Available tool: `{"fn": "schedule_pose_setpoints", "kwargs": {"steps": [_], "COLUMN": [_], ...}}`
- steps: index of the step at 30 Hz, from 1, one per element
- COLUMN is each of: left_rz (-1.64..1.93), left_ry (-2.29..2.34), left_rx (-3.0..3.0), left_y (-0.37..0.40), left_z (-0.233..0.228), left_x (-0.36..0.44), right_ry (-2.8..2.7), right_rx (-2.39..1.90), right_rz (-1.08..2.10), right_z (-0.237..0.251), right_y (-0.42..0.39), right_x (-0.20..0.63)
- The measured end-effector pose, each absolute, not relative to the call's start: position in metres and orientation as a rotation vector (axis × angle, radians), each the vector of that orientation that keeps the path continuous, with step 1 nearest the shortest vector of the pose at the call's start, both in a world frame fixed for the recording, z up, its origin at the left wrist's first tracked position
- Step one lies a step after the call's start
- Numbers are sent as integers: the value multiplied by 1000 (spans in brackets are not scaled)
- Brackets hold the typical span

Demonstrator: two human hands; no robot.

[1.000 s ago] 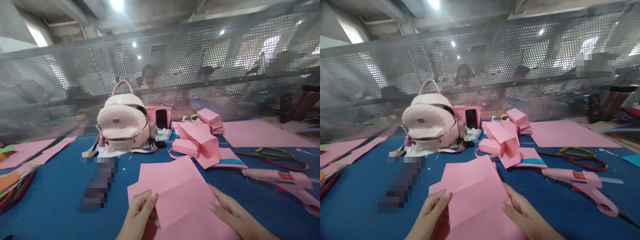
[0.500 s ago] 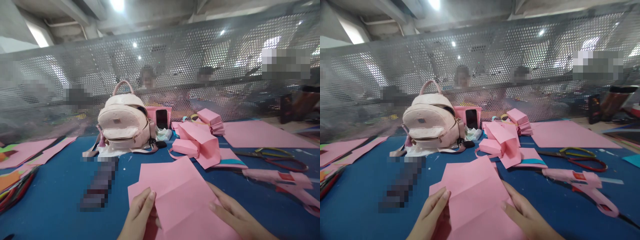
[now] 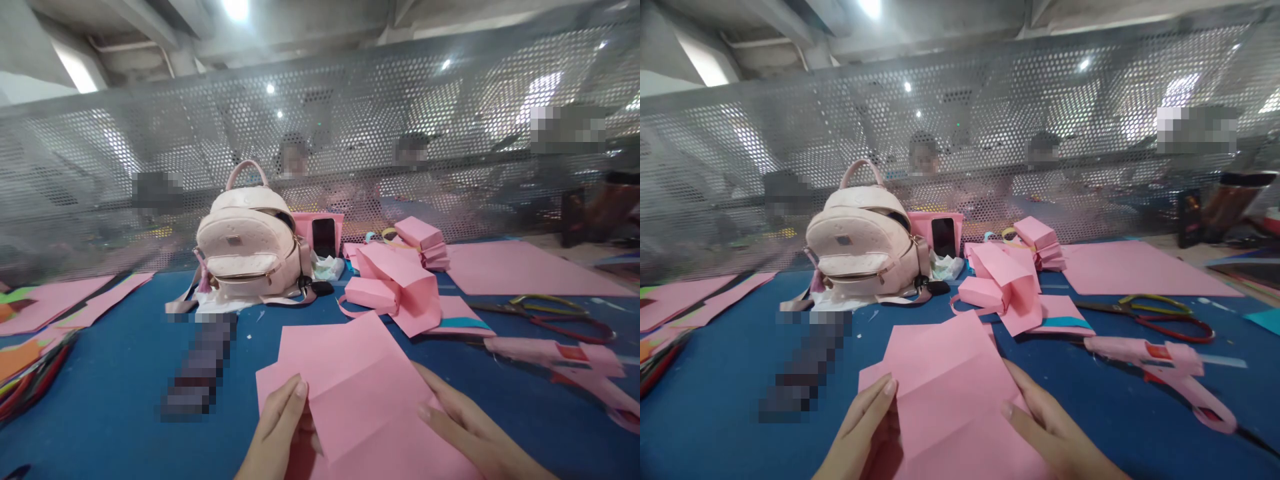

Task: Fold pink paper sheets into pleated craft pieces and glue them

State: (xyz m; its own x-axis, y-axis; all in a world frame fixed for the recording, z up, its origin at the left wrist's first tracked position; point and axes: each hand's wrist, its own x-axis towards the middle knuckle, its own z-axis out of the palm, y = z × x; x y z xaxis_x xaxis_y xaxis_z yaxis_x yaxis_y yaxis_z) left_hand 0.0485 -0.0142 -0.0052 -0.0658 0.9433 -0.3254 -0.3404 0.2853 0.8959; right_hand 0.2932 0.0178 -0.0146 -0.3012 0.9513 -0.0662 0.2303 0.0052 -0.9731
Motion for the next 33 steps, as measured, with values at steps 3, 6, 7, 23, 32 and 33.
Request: {"fn": "schedule_pose_setpoints", "kwargs": {"steps": [3, 6, 7, 23, 32, 33], "left_rz": [1193, 1215, 1226, 964, 811, 795], "left_ry": [1144, 1227, 1278, 1317, 1381, 1382], "left_rx": [653, 699, 732, 1351, 1434, 1454], "left_y": [-15, -16, -17, -15, -16, -16], "left_z": [-10, -14, -15, -10, -5, -6], "left_x": [45, 41, 41, 40, 40, 40], "right_ry": [-1577, -1595, -1604, -1520, -1702, -1714], "right_rx": [-1232, -1227, -1223, -1286, -1532, -1547], "right_rz": [1387, 1370, 1358, 1460, 1078, 1057], "right_z": [-12, -9, -8, -7, 8, 8], "right_y": [17, 17, 17, 12, 9, 9], "right_x": [291, 289, 289, 295, 294, 294]}}
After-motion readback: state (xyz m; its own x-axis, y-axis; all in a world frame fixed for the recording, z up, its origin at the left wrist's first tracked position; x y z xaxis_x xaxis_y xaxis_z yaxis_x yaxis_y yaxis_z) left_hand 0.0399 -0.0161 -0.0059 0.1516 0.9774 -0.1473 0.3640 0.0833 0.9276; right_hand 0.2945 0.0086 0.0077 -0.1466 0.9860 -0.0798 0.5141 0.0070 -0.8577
